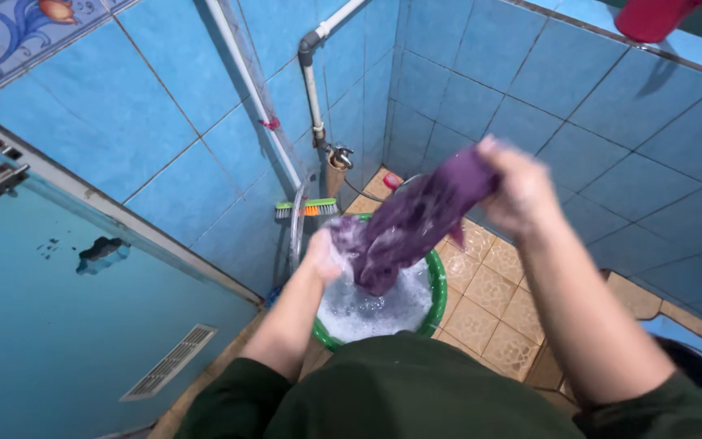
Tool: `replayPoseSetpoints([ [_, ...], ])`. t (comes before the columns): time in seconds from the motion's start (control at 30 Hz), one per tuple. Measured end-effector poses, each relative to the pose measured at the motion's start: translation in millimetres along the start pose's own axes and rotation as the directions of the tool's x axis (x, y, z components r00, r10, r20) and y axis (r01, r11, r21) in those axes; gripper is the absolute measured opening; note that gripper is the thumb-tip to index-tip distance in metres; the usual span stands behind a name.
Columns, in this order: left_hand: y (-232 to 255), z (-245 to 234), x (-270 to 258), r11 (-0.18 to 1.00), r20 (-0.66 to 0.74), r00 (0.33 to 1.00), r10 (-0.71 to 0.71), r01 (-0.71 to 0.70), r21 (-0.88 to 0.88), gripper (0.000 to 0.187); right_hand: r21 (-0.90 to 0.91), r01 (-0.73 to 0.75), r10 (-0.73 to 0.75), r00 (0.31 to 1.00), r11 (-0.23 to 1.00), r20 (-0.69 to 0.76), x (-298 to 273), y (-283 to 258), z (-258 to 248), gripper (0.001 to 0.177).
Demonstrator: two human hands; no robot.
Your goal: The person washes purple clothing in a green basin and a black bucket, scrubbing, rinsing, and wring the fabric by hand. They also use a red scoop to pour water from a tank into a bucket.
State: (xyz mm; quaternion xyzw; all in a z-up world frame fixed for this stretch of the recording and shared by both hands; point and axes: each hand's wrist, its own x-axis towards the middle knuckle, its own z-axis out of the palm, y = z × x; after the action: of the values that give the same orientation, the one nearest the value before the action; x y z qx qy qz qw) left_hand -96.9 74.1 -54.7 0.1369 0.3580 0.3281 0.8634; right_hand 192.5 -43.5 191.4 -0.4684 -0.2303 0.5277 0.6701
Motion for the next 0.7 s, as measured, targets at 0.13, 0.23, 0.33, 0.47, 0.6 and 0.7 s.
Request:
replayPoseSetpoints([
  [0.13, 7.0, 66.9, -14.4, 0.997, 0.358, 0.933, -0.047, 0.069, -0.047, 0.024, -0.601, -0.097, 0.233, 0.96, 0.793, 0.153, 35.1, 117.5, -46.7, 0.024],
  [0.23, -7.8, 118.6, -23.0, 0.97, 0.295, 0.927, -0.23, 0.195, 0.145, 0.031, -0.127, -0.275, 0.303, 0.87, 0.953, 0.388, 59.7, 211.9, -60.8, 0.018],
  [0.33, -27.3, 167.3, -25.6, 0.941, 0.369, 0.882, -0.293, 0.199, 0.273, 0.037, 0.138, -0.541, 0.441, 0.786, 0.829, 0.433, 65.5, 256.9, -58.7, 0.023],
  [0.47, -56.8, 205.5, -40.2, 0.972, 0.642, 0.751, -0.153, -0.003, 0.235, 0.036, 0.214, -0.658, 0.45, 0.681, 0.722, 0.578, 62.6, 248.7, -28.9, 0.03],
  [0.6, -2.6, 192.1, -62.6, 0.62, 0.456, 0.888, -0.054, -0.328, 0.713, 0.057, 0.213, -0.671, 0.399, 0.634, 0.711, 0.663, 62.4, 211.6, -11.6, 0.037],
  [0.7, 43.0, 147.2, -74.2, 0.732, 0.296, 0.948, -0.115, -0.12, 0.67, 0.081, 0.142, -0.677, 0.42, 0.592, 0.722, 0.688, 50.4, 182.1, -21.8, 0.043],
])
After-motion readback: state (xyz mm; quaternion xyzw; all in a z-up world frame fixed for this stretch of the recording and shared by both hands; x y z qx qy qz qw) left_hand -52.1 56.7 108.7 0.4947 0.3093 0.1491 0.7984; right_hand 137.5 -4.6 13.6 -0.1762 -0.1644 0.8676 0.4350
